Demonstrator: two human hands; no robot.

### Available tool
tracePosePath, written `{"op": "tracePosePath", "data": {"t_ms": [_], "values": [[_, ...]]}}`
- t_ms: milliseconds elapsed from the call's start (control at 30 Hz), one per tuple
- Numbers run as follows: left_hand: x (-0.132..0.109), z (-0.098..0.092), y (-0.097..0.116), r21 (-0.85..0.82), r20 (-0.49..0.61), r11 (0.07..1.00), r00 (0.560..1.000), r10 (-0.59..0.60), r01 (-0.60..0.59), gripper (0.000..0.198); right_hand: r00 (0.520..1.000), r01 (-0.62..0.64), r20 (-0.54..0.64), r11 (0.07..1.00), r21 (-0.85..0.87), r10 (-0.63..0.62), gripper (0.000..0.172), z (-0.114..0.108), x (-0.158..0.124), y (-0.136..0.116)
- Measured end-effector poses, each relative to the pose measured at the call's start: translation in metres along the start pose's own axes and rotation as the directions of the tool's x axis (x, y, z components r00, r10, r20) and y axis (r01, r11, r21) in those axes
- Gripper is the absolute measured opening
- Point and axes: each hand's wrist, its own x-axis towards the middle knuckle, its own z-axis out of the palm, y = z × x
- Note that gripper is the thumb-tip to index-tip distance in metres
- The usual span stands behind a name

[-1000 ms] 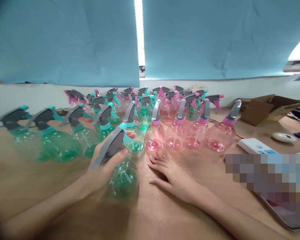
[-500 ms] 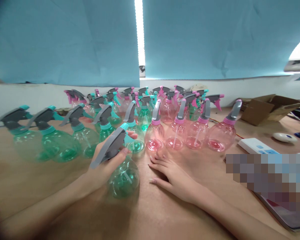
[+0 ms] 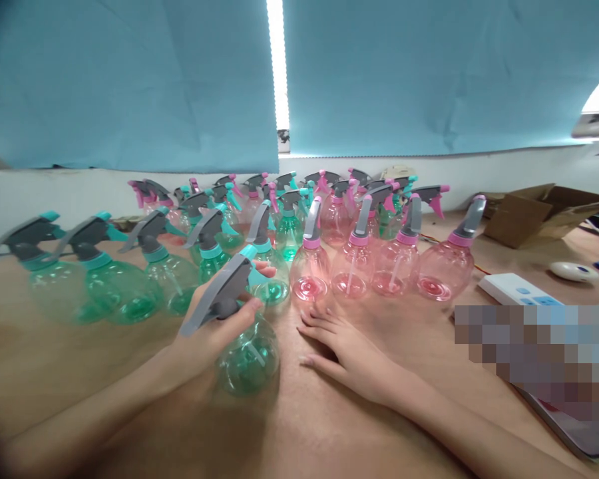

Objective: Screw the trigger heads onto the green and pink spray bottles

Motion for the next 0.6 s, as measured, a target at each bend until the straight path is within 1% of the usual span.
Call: {"op": "tracePosePath", "data": {"t_ms": [167, 367, 600], "values": [[-0.0011, 0.0000, -0.0002, 0.025, 0.009, 1.000, 1.000, -0.016, 0.015, 0.027, 1.000, 0.011, -0.011, 1.000, 0.011, -0.011, 0.055, -0.0001, -0.0006, 0.0016], [-0.0018, 0.0000, -0.0019, 0.041, 0.020, 0.999, 1.000, -0.008, 0.007, 0.026, 1.000, -0.014, 0.022, 1.000, -0.002, 0.014, 0.058, -0.0007, -0.0002, 0.0003], [-0.0013, 0.0005, -0.0067, 0.063, 0.011, 0.998, 1.000, 0.001, -0.002, 0.032, 1.000, -0.002, 0.000, 1.000, 0.016, 0.002, 0.056, 0.0003, -0.0001, 0.0010]]}}
